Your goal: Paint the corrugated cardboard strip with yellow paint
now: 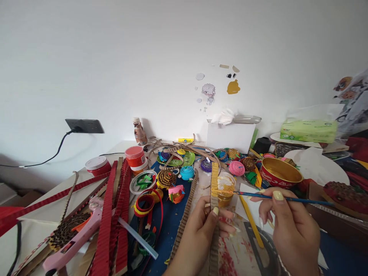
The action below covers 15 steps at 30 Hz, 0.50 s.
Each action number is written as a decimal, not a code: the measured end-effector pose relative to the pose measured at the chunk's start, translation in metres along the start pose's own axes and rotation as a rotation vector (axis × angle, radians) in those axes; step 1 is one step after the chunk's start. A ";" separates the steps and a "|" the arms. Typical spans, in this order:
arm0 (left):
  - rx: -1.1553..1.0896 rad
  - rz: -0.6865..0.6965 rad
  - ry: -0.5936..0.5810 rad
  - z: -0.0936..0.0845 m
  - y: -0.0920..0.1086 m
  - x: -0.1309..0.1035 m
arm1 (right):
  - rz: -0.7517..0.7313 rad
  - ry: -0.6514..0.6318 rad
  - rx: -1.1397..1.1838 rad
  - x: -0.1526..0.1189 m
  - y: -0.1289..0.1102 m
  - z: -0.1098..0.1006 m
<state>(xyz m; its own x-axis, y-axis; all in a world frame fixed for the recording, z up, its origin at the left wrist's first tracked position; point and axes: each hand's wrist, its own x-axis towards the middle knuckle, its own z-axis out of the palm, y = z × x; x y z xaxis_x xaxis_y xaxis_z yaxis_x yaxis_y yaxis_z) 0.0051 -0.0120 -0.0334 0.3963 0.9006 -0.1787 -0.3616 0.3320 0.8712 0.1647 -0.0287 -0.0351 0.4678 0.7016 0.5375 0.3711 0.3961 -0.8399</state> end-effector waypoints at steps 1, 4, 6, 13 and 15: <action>0.005 -0.001 0.000 0.000 0.000 0.000 | 0.000 -0.001 -0.003 0.000 0.000 0.000; 0.009 0.004 -0.001 0.000 0.000 -0.001 | 0.017 0.028 0.034 0.001 -0.001 0.001; 0.005 0.011 -0.007 0.001 0.001 -0.001 | 0.025 0.036 0.057 0.001 -0.001 0.001; 0.021 0.012 -0.013 0.000 0.002 -0.001 | 0.041 0.100 0.111 0.000 -0.004 0.000; 0.025 0.022 -0.023 -0.001 0.001 -0.001 | 0.064 0.119 0.165 0.001 -0.005 0.000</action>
<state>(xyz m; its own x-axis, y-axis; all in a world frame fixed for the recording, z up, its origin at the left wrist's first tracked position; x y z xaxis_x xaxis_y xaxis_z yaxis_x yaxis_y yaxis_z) 0.0031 -0.0119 -0.0328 0.4080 0.9007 -0.1491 -0.3495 0.3049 0.8859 0.1629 -0.0300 -0.0305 0.5812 0.6574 0.4797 0.2057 0.4516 -0.8682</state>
